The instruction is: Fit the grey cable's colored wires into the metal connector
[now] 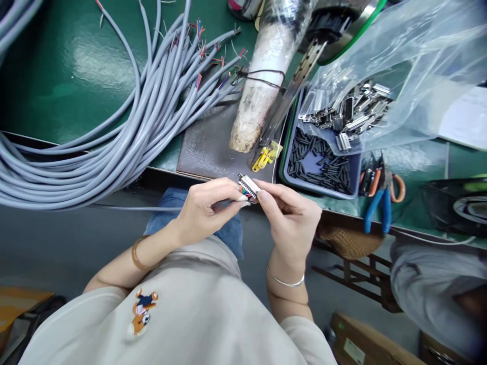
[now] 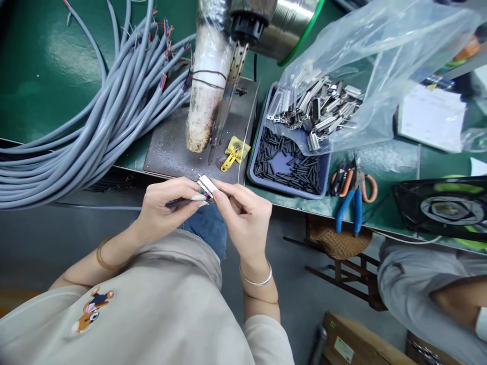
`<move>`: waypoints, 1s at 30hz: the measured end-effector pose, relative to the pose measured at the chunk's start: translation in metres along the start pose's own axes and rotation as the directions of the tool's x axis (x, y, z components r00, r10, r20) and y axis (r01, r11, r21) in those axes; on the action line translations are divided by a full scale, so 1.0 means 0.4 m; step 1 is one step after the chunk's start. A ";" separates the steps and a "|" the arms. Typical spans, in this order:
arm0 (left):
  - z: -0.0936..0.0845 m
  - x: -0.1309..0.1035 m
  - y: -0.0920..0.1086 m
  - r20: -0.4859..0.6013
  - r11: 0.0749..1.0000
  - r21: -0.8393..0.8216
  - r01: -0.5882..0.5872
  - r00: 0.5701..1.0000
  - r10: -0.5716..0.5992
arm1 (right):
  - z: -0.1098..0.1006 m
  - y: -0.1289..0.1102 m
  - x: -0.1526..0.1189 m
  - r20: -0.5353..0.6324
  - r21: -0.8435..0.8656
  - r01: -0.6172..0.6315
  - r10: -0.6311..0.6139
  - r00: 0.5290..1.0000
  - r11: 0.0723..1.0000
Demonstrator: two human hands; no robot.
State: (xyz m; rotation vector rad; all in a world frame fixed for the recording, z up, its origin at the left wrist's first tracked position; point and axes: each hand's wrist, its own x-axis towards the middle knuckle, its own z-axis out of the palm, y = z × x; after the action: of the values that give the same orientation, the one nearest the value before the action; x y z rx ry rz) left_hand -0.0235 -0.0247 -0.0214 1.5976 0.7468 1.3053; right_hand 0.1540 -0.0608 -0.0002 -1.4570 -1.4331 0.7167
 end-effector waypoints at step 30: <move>0.018 0.075 0.001 -0.248 0.938 -0.003 0.347 0.908 -0.337 | 0.059 0.032 0.042 -0.195 0.006 0.185 -0.181 0.964 0.983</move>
State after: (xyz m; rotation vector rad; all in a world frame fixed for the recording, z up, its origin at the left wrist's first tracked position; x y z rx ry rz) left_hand -0.0088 -0.0007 -0.0089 1.2737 1.1585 1.2420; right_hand 0.1408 -0.0379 -0.0176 -1.3169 -1.3813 0.4620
